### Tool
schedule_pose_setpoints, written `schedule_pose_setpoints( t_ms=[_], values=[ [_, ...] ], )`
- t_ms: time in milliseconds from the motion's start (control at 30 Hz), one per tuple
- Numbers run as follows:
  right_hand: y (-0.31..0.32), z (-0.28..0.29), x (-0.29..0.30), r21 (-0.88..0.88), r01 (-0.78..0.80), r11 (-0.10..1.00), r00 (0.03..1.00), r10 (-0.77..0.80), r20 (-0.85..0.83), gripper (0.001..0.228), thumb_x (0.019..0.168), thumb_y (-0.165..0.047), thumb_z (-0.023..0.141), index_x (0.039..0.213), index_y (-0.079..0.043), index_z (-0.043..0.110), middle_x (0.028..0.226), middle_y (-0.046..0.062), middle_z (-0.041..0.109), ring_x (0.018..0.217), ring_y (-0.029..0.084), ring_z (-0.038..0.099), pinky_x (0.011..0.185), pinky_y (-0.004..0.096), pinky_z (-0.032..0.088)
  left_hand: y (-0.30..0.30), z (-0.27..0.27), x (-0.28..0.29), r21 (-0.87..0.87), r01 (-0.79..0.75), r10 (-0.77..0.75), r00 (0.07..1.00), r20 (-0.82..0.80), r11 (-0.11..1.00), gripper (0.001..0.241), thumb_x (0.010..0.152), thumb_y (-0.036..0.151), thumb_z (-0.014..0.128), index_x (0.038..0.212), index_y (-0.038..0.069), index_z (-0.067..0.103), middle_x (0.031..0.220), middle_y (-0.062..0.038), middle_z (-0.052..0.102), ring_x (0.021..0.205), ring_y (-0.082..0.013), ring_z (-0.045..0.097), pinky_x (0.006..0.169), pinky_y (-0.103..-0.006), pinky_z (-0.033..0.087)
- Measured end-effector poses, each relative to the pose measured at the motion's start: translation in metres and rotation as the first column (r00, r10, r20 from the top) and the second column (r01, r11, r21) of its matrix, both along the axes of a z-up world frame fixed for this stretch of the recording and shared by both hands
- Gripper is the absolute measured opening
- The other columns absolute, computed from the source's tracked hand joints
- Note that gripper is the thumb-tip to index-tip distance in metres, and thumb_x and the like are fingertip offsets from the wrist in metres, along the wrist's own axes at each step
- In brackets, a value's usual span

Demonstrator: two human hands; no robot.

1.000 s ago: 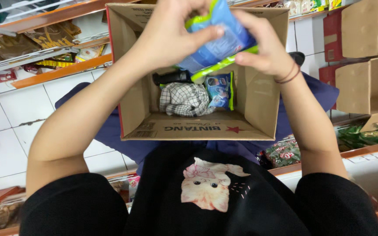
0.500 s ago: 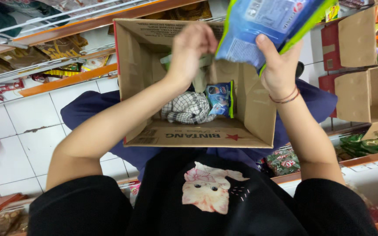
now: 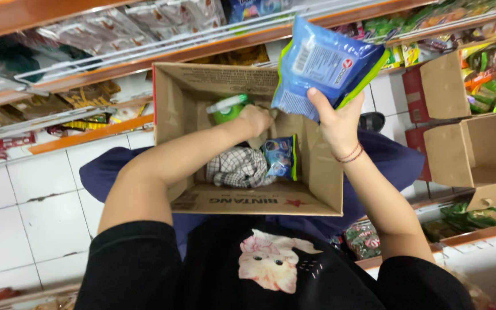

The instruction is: The person organizes several snacks and cleaning supplies in a box before wiping the shelves with a cloth and placing items like chocolate bars and drink sachets onto the racks.

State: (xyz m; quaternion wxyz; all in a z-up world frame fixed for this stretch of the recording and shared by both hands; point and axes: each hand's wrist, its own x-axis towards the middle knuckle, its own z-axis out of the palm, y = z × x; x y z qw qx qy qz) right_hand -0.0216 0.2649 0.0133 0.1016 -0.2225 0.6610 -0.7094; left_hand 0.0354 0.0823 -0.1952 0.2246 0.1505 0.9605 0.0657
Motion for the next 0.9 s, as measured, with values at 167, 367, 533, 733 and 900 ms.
schedule_pose_setpoints(
  t_ms=[167, 367, 533, 733, 900],
  values=[
    [-0.001, 0.002, 0.001, 0.035, 0.002, 0.999, 1.0, -0.001, -0.029, 0.04, 0.094, 0.0, 0.076, 0.13, 0.005, 0.059, 0.121, 0.01, 0.069, 0.108, 0.017, 0.068, 0.101, 0.033, 0.056, -0.02, 0.089, 0.017, 0.084, -0.024, 0.026, 0.999, -0.029, 0.996, 0.039, 0.067, 0.028, 0.082, 0.101, 0.009, 0.075, 0.112, -0.016, 0.073, 0.102, -0.0321, 0.071, 0.082, -0.0437, 0.058],
    [-0.001, -0.008, 0.003, -0.068, 0.112, 0.991, 0.989, -0.118, -0.094, 0.047, 0.093, 0.0, 0.074, 0.135, 0.003, 0.052, 0.126, 0.008, 0.065, 0.112, 0.016, 0.065, 0.102, 0.032, 0.054, -0.068, 0.209, 0.049, 0.768, -0.423, 0.545, 0.83, 0.116, 0.481, 0.043, 0.076, 0.029, 0.078, 0.109, 0.001, 0.072, 0.101, -0.017, 0.075, 0.096, -0.0241, 0.075, 0.085, -0.0338, 0.057],
    [-0.011, -0.003, 0.008, -0.015, 0.089, 0.996, 0.986, -0.09, -0.141, 0.047, 0.091, -0.001, 0.075, 0.133, 0.003, 0.053, 0.124, 0.008, 0.065, 0.111, 0.016, 0.065, 0.1, 0.032, 0.054, -0.085, 0.275, 0.08, 0.984, -0.157, 0.871, 0.492, 0.003, 0.085, 0.022, 0.088, 0.007, 0.067, 0.108, -0.001, 0.067, 0.099, -0.018, 0.067, 0.088, -0.0214, 0.061, 0.087, -0.034, 0.055],
    [-0.038, 0.005, 0.031, 0.046, -0.053, 0.998, 0.996, 0.056, -0.074, 0.045, 0.09, -0.004, 0.074, 0.13, 0.001, 0.053, 0.12, 0.007, 0.065, 0.107, 0.014, 0.064, 0.094, 0.031, 0.055, -0.031, 0.301, 0.053, 0.947, 0.06, 0.789, 0.538, -0.297, 0.315, 0.06, 0.093, 0.008, 0.062, 0.151, 0.005, 0.047, 0.163, -0.017, 0.043, 0.154, -0.0357, 0.042, 0.13, -0.0474, 0.032],
    [-0.057, 0.004, 0.031, -0.131, -0.09, 0.987, 0.981, 0.111, 0.16, 0.038, 0.11, -0.026, 0.043, 0.138, -0.002, 0.053, 0.126, 0.004, 0.065, 0.11, 0.009, 0.062, 0.095, 0.027, 0.052, -0.015, 0.293, 0.058, 0.717, 0.082, 0.633, 0.407, -0.658, 0.692, 0.052, 0.089, 0.021, 0.073, 0.139, 0.013, 0.062, 0.157, -0.019, 0.044, 0.151, -0.0439, 0.034, 0.126, -0.0591, 0.022]
  ],
)
